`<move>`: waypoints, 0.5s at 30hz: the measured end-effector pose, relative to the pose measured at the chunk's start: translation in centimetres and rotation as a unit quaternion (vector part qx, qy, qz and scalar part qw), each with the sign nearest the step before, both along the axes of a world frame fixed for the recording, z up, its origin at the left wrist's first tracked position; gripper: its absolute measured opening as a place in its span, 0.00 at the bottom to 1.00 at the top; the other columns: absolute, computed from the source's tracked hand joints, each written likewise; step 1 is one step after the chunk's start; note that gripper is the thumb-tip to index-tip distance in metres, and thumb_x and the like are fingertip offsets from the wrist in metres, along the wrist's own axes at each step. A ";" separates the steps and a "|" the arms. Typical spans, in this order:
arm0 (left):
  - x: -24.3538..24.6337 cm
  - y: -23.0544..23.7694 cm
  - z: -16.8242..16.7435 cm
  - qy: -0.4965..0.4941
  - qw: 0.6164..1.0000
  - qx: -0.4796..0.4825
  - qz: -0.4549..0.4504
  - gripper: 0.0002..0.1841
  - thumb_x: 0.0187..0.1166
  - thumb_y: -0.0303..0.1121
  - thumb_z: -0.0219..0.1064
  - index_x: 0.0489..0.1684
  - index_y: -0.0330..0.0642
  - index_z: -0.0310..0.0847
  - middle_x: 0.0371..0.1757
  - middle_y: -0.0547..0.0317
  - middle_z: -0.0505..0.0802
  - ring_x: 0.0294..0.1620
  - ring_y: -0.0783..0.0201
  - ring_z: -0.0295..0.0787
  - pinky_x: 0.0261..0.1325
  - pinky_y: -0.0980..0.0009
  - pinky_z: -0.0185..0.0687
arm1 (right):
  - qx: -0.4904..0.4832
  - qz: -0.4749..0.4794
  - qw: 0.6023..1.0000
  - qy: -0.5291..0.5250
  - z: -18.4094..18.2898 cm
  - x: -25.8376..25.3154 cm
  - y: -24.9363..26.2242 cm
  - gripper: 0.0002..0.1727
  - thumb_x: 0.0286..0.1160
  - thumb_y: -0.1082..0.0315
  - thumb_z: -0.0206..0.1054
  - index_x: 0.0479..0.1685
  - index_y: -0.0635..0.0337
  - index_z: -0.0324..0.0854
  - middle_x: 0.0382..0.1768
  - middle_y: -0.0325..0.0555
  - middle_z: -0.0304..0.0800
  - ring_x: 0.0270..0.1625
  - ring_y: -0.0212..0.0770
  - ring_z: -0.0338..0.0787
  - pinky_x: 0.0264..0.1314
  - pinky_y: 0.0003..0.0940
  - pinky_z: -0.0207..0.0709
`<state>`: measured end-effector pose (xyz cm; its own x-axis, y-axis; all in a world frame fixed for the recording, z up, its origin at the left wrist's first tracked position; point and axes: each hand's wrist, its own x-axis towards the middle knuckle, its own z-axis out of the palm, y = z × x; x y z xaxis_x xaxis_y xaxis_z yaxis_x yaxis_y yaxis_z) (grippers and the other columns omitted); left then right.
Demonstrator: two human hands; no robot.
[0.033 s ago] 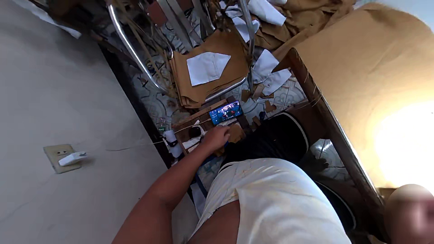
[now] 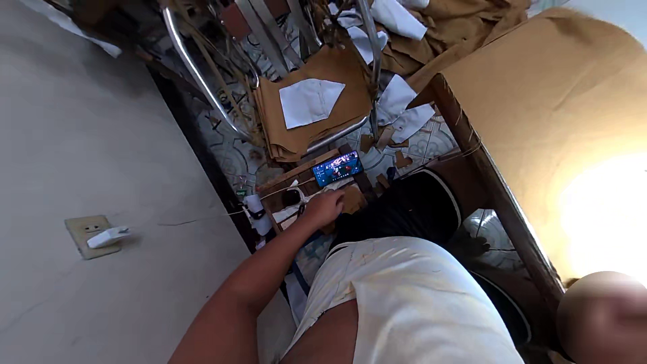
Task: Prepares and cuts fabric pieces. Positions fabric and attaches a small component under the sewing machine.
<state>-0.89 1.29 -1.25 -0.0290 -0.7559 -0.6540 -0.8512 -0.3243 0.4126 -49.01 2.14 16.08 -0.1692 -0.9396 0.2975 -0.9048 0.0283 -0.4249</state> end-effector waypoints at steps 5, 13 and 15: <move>0.0 0.1 -0.3 0.010 1.000 0.002 0.003 0.25 0.90 0.45 0.56 0.85 0.51 0.72 0.73 0.47 0.87 0.73 0.45 0.85 0.74 0.41 0.78 | -0.006 0.014 1.000 0.012 -0.6 0.1 0.1 0.15 0.83 0.70 0.64 0.47 0.79 0.84 0.39 0.64 0.90 0.41 0.37 0.89 0.48 0.27 0.82; -1.9 -1.6 -0.2 0.051 0.998 -0.046 0.012 0.24 0.90 0.46 0.57 0.81 0.47 0.75 0.73 0.45 0.87 0.73 0.46 0.85 0.75 0.42 0.78 | -0.021 -0.015 0.999 0.041 -0.9 0.7 0.0 0.17 0.84 0.67 0.64 0.49 0.79 0.83 0.39 0.64 0.90 0.42 0.34 0.89 0.49 0.24 0.81; -3.3 -2.6 0.2 0.090 0.993 -0.075 0.021 0.25 0.90 0.47 0.57 0.80 0.46 0.77 0.71 0.47 0.88 0.72 0.49 0.86 0.76 0.44 0.78 | -0.013 -0.019 0.999 0.039 -0.9 0.8 0.2 0.18 0.84 0.66 0.63 0.50 0.79 0.83 0.40 0.65 0.90 0.42 0.36 0.90 0.49 0.26 0.82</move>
